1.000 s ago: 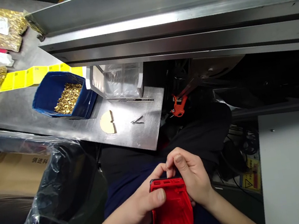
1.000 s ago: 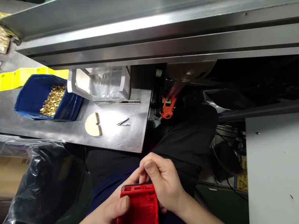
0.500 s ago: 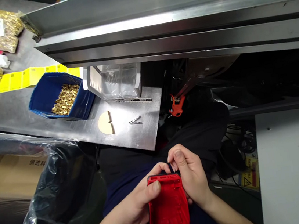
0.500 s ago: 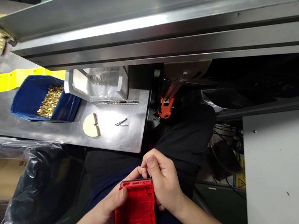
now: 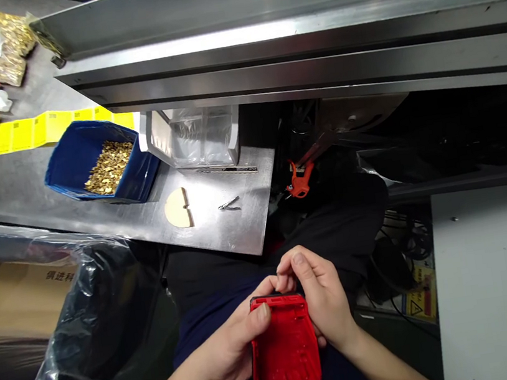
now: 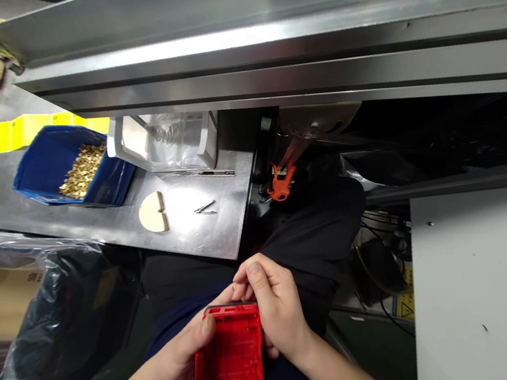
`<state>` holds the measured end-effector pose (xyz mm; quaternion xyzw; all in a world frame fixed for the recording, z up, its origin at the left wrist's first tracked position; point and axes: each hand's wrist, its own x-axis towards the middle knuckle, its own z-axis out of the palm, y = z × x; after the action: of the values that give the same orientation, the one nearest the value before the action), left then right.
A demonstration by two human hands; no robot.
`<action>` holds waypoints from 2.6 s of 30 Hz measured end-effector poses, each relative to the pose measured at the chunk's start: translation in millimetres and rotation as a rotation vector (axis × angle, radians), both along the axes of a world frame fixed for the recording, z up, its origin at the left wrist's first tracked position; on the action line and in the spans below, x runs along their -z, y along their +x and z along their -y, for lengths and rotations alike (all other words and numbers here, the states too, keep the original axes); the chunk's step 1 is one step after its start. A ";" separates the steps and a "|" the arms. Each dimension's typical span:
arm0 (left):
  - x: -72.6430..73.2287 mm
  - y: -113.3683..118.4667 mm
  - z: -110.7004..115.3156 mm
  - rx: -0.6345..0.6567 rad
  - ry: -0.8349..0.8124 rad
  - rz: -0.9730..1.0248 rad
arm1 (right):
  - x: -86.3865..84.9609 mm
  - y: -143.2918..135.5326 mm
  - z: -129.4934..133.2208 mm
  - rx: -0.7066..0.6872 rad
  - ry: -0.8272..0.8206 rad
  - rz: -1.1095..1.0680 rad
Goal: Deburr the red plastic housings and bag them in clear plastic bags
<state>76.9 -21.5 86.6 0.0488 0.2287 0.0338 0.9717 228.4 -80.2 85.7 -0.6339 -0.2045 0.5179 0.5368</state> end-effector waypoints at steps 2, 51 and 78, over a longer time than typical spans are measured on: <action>-0.1 0.3 -0.8 0.003 0.002 -0.006 | 0.1 0.4 0.2 -0.043 0.018 -0.062; 5.3 -7.7 -7.2 0.076 -0.008 0.053 | 8.8 26.9 26.8 0.030 0.072 0.362; 8.0 -11.5 -5.1 0.070 -0.006 0.110 | 0.2 51.6 19.1 -0.536 -0.243 -0.217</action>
<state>65.4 -16.4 78.6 0.0519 0.1730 0.0015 0.9835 280.0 -99.3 85.4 -0.5580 -0.2426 0.7261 0.3203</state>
